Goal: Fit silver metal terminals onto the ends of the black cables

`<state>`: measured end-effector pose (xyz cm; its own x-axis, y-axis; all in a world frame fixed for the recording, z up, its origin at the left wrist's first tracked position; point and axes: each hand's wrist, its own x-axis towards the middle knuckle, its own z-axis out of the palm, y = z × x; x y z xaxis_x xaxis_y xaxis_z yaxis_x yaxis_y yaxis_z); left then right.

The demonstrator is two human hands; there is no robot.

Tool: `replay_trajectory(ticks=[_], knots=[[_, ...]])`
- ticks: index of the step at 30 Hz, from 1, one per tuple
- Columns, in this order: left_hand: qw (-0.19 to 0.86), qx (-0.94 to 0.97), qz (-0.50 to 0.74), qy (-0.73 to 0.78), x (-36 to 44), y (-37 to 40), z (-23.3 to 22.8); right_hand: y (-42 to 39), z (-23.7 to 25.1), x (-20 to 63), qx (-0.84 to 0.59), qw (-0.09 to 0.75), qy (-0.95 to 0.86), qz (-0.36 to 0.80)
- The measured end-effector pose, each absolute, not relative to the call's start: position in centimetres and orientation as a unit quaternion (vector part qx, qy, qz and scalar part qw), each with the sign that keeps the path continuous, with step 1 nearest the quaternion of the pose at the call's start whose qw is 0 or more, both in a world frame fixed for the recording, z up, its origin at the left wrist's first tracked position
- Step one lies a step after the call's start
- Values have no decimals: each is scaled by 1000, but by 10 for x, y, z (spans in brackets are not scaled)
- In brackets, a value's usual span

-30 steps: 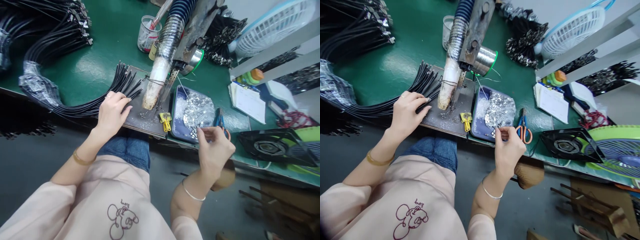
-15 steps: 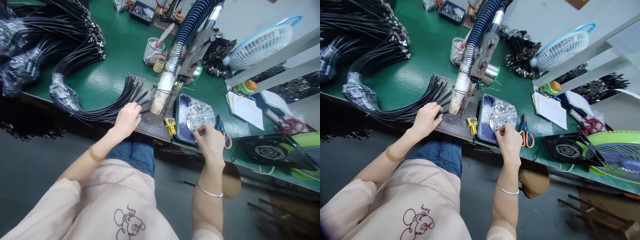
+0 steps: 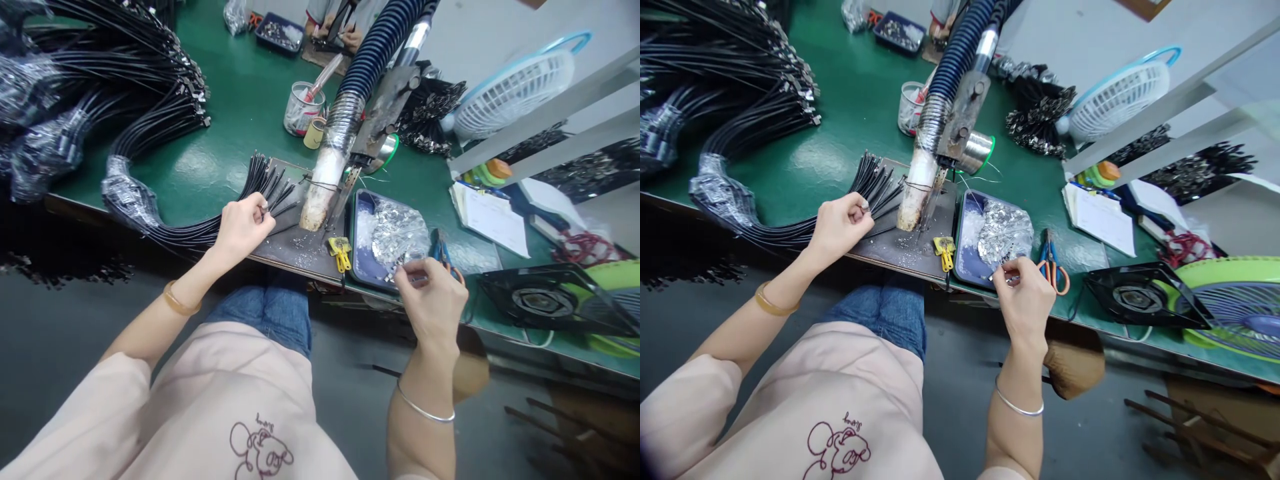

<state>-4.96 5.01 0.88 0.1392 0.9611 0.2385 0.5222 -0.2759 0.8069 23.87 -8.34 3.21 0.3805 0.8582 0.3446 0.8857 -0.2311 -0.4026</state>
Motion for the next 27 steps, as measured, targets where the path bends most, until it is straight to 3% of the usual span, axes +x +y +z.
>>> replay_trajectory(ticks=[3, 5, 9, 17, 27], knots=[[539, 562, 427, 459, -59, 40, 18, -91, 38, 224, -742, 390, -545, 19], [682, 510, 380, 362, -62, 25, 24, -95, 41, 211, -695, 472, -535, 94], [806, 470, 252, 258, -51, -5, 25, -99, 37, 173, -602, 561, -528, 208], [736, 494, 331, 322, -19, -13, 12, -92, 5, 123, -571, 569, -592, 13], [566, 614, 407, 369, -10, -22, 7, -73, 1, 127, -566, 596, -534, 197]])
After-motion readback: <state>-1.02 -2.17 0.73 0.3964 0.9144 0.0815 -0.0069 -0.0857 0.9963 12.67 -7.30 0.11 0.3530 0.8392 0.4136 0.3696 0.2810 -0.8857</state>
